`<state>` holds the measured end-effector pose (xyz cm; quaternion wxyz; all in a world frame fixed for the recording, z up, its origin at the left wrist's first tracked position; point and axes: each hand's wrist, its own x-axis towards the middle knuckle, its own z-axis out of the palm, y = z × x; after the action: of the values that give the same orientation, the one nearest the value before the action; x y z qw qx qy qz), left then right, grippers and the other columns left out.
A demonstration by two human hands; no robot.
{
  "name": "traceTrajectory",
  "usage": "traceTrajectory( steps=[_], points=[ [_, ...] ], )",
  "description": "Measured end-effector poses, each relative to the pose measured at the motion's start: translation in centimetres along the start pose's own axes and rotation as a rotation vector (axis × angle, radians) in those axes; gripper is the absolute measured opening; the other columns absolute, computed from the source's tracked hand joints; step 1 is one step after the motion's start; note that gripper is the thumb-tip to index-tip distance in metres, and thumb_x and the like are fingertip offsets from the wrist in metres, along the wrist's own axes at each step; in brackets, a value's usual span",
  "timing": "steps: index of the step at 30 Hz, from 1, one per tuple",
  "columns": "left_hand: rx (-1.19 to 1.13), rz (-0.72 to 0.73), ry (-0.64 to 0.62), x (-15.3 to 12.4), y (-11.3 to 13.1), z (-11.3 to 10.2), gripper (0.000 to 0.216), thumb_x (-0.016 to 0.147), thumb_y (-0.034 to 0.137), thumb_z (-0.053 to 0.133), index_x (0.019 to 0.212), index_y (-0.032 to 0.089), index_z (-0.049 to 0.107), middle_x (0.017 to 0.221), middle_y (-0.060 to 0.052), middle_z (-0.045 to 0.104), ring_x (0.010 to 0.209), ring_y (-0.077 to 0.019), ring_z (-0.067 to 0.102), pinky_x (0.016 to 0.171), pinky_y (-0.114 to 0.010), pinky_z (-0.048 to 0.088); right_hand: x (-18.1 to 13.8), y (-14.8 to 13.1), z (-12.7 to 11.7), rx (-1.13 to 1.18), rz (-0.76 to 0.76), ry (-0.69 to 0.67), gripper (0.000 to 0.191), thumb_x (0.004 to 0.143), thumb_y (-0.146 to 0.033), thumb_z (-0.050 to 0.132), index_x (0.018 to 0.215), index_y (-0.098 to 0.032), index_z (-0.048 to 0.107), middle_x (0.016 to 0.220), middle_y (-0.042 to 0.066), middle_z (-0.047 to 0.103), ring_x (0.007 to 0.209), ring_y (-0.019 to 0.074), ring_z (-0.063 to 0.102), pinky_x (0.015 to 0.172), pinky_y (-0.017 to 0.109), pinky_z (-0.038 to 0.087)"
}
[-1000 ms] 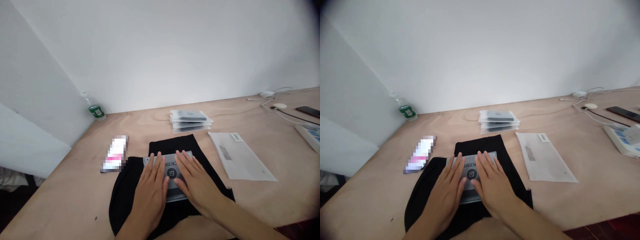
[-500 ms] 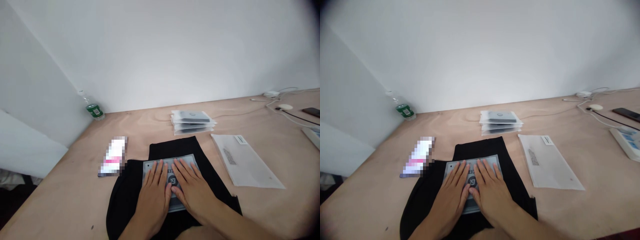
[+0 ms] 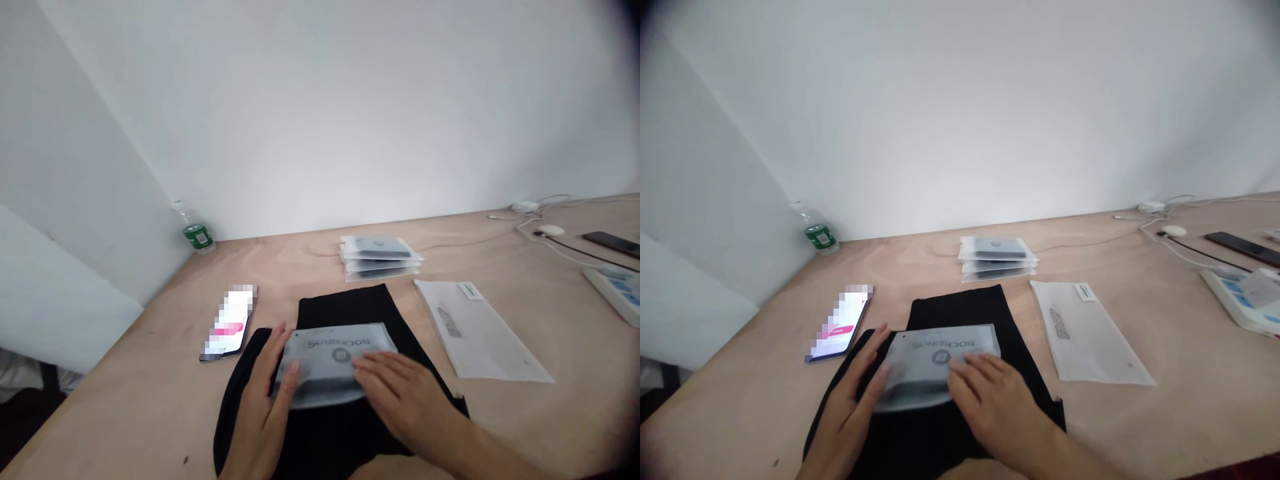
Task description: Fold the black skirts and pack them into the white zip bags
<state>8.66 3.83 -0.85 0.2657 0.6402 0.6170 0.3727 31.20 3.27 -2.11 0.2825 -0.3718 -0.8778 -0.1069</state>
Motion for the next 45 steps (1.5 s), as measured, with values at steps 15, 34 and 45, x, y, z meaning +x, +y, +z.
traceTrajectory(
  steps=[15,34,45],
  points=[
    [0.472,0.313,-0.109,-2.0,-3.7,1.5,0.035,0.085,0.033,0.046,0.119,0.03,0.052,0.129,-0.002,0.052,0.124,-0.0256,0.042,0.095,-0.05,0.043,8.6,17.9,0.2,0.054,0.506,0.217,0.015,0.079,-0.018,0.04,0.073,-0.022,0.054,0.1,0.001,0.067,0.111,0.0247,0.052,0.1,0.058,0.011],
    [0.109,-0.084,-0.058,7.5,-0.6,1.2,0.027,0.084,0.037,0.048,0.098,0.021,0.063,0.093,-0.004,0.067,0.088,-0.0204,0.062,0.08,-0.034,0.048,3.2,13.4,5.1,0.022,0.69,-0.047,0.023,0.078,-0.029,0.049,0.096,-0.02,0.061,0.094,0.008,0.061,0.087,0.0227,0.056,0.077,0.033,0.04],
    [0.05,-0.209,-0.191,14.1,-2.4,3.6,0.032,0.086,0.032,0.052,0.114,0.016,0.051,0.114,-0.008,0.055,0.094,-0.0192,0.057,0.078,-0.04,0.049,3.6,14.9,5.8,0.266,0.839,-0.096,0.012,0.077,-0.026,0.054,0.086,-0.022,0.06,0.081,0.001,0.065,0.073,0.0169,0.061,0.067,0.028,0.043]
  ],
)
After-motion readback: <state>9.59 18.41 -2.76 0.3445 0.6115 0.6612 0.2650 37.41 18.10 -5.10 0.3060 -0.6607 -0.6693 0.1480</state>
